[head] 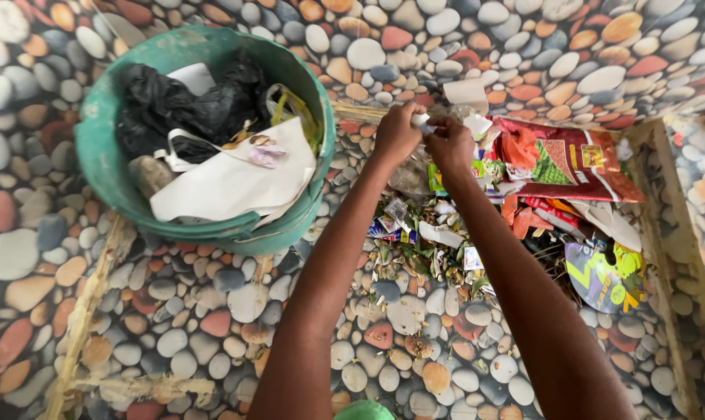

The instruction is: The person sorts a pile of mixed waste on a pebble-patterned floor into a green bucket. They pick up various items including plastic bags, paper wrappers, and organic debris by hand and place them into the bucket. The person handles the items one by one, occasionally adjusting the pile to reach items underneath.

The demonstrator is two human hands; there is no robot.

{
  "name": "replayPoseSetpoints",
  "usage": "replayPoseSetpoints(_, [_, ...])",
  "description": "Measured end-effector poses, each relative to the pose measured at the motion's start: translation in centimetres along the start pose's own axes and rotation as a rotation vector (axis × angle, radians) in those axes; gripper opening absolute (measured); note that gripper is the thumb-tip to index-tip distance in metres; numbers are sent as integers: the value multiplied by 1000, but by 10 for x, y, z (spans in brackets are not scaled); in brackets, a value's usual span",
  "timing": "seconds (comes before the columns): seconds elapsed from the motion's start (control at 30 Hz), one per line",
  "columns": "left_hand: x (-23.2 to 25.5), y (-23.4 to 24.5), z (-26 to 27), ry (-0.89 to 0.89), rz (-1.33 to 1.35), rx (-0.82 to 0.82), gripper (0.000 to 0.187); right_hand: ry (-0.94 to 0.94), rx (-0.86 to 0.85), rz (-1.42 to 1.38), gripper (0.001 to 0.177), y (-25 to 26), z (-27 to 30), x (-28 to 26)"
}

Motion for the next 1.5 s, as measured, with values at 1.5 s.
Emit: replayPoseSetpoints(1.5, [66, 205, 33, -24, -101, 315, 19, 133, -257, -269, 30, -62, 43, -139])
Point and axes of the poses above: each hand's wrist, its own z-axis away from the middle knuckle, its own y-axis out of the back of the hand, x = y × z, the point moved 5 cm from there along -z, towards the middle knuckle
